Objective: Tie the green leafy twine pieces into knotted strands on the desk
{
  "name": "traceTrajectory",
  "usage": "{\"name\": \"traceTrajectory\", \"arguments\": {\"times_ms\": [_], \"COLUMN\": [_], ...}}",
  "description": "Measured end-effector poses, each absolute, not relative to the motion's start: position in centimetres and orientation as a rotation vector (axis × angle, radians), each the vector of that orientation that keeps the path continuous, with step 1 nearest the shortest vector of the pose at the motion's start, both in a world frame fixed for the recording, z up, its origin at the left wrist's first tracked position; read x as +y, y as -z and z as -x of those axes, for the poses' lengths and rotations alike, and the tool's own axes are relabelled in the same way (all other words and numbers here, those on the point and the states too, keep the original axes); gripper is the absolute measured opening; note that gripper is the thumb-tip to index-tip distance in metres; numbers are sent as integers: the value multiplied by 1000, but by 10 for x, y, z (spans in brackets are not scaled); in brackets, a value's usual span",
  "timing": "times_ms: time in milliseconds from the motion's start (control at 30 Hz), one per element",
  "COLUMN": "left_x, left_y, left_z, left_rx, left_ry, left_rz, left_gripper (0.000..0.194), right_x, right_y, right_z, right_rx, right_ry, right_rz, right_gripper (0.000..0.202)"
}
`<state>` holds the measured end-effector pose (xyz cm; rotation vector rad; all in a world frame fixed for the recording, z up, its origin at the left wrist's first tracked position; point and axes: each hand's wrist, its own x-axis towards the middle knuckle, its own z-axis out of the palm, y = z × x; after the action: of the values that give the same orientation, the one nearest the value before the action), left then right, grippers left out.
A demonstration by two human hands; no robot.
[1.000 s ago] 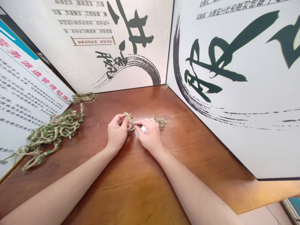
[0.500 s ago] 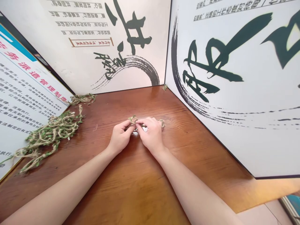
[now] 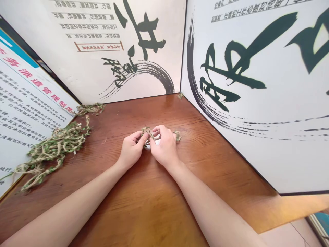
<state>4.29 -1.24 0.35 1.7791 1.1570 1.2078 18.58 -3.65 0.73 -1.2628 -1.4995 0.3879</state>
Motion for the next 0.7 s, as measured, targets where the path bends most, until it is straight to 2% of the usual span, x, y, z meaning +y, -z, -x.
{"name": "traceTrajectory", "arguments": {"times_ms": [100,167,400,567,700], "left_x": [-11,-10,-14,-14,-14], "left_y": [-2,-1,-2,-3,-4], "left_z": [-43,-43,-45,-45,-45], "left_rx": [1272,1317,1339,1301,1234], "left_ry": [-1244,-1249,-1239,-1213,-1249], "left_rz": [-1751,-1760,-1899,-2067,-2154], "left_gripper": [33,33,32,31,28], "right_x": [-40,-42,-33,-28,-27], "right_y": [-13,-15,-6,-9,-10], "right_z": [-186,-186,-184,-183,-183], "right_rx": [-1520,-1526,-1407,-1171,-1088], "right_ry": [-187,-196,-765,-1089,-1157], "right_rz": [1222,1161,1290,1180,1099], "right_gripper": [11,6,16,24,20]}}
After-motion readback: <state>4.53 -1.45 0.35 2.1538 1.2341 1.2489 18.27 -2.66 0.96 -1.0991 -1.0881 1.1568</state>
